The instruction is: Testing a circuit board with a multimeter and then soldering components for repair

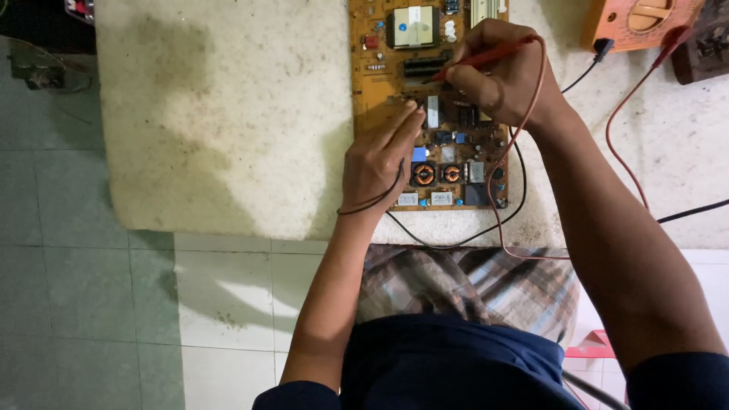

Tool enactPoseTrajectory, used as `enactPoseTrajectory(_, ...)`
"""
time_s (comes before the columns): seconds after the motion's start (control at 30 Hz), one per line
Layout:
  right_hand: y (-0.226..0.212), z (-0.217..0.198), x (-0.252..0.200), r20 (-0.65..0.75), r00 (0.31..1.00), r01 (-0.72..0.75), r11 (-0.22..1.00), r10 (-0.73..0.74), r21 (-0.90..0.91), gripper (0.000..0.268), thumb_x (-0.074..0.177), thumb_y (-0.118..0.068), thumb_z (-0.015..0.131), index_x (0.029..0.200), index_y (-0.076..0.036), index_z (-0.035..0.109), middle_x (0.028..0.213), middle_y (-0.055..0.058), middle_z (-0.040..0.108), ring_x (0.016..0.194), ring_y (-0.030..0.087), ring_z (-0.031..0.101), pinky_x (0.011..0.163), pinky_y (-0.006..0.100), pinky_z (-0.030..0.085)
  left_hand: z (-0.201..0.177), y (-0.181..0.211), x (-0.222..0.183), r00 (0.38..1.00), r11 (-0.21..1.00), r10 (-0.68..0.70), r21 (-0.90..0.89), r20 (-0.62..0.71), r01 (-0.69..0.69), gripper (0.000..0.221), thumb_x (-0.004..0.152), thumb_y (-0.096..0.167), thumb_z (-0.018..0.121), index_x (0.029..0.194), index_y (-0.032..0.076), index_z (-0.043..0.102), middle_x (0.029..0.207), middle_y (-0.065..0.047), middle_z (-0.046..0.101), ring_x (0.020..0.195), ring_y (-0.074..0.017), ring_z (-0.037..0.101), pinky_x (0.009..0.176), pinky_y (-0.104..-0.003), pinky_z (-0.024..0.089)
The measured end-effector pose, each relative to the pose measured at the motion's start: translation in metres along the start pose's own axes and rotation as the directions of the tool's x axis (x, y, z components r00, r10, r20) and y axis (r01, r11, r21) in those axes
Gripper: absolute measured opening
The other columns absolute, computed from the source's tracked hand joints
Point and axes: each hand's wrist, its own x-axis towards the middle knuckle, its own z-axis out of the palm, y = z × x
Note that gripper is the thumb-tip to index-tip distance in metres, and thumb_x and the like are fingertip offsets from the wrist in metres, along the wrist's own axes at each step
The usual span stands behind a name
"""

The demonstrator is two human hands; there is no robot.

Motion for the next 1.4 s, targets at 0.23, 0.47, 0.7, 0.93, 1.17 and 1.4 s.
enactPoseTrajectory(0.23, -0.005, 0.001, 0.009, 0.055, 0.998, 0.033, 0.999, -0.032, -0.019, 0.012, 0.095, -0.010, 0.070, 0.102, 0.000, 0.067, 0.089, 0.012, 0.068, 0.075, 0.018, 0.062, 0.058, 0.029, 0.046, 0.001, 0.000, -0.002, 0.998, 0.990, 0.006, 0.138, 0.058, -0.014, 0.042, 0.100, -0.005, 0.070, 0.140, 0.005, 0.065, 0.145, -0.011, 0.065, 0.113, -0.0275, 0.074, 0.092, -0.044, 0.060)
enactPoseTrajectory(0.47, -0.028, 0.000, 0.025, 0.110, 0.989, -0.062, 0.963, 0.094, -0.262, 0.011, 0.080, -0.020, 0.070, 0.085, -0.010, 0.069, 0.077, 0.001, 0.066, 0.067, 0.012, 0.054, 0.055, 0.032, 0.040, 0.000, 0.001, 0.000, 0.998, 0.993, 0.005, 0.117, 0.065, -0.012, 0.041, 0.101, -0.005, 0.069, 0.140, 0.005, 0.064, 0.144, -0.011, 0.066, 0.127, -0.0271, 0.068, 0.102, -0.043, 0.058)
enactPoseTrajectory(0.7, -0.019, 0.001, 0.031, 0.157, 0.986, 0.015, 0.931, 0.046, -0.365, 0.015, 0.079, -0.025, 0.073, 0.084, -0.012, 0.069, 0.078, 0.001, 0.067, 0.067, 0.017, 0.057, 0.058, 0.035, 0.042, 0.002, -0.002, -0.002, 0.999, 0.997, -0.005, 0.077, 0.053, 0.001, 0.040, 0.102, -0.003, 0.069, 0.141, 0.006, 0.063, 0.144, -0.012, 0.066, 0.127, -0.0288, 0.070, 0.103, -0.043, 0.059)
enactPoseTrajectory(0.93, -0.019, -0.005, 0.036, 0.240, 0.970, 0.046, 0.940, 0.039, -0.337, 0.014, 0.080, -0.025, 0.067, 0.086, -0.013, 0.074, 0.082, 0.000, 0.071, 0.070, 0.016, 0.061, 0.061, 0.034, 0.044, 0.002, -0.002, -0.001, 0.999, 0.998, 0.016, 0.060, 0.046, -0.018, 0.039, 0.102, -0.006, 0.066, 0.140, 0.003, 0.063, 0.142, -0.014, 0.067, 0.129, -0.0285, 0.068, 0.105, -0.042, 0.058)
enactPoseTrajectory(1.17, -0.015, -0.009, 0.030, 0.286, 0.958, 0.083, 0.958, -0.001, -0.276, 0.012, 0.091, -0.022, 0.077, 0.092, -0.011, 0.073, 0.083, 0.003, 0.072, 0.068, 0.016, 0.064, 0.060, 0.033, 0.046, 0.000, 0.002, 0.004, 1.000, 0.999, -0.009, 0.038, 0.011, 0.009, 0.033, 0.103, 0.000, 0.071, 0.135, 0.003, 0.066, 0.137, -0.014, 0.070, 0.125, -0.0281, 0.070, 0.100, -0.042, 0.059)
enactPoseTrajectory(1.4, -0.021, 0.004, -0.014, -0.036, 0.978, 0.206, 0.978, -0.205, 0.039, 0.009, 0.106, 0.005, 0.064, 0.101, 0.011, 0.060, 0.092, 0.026, 0.072, 0.082, 0.032, 0.079, 0.064, 0.033, 0.065, -0.011, -0.003, 0.010, 0.991, 0.961, -0.132, -0.251, -0.030, 0.120, 0.032, 0.115, 0.023, 0.051, 0.142, 0.009, 0.057, 0.113, -0.011, 0.079, 0.097, -0.0261, 0.079, 0.086, -0.039, 0.063)
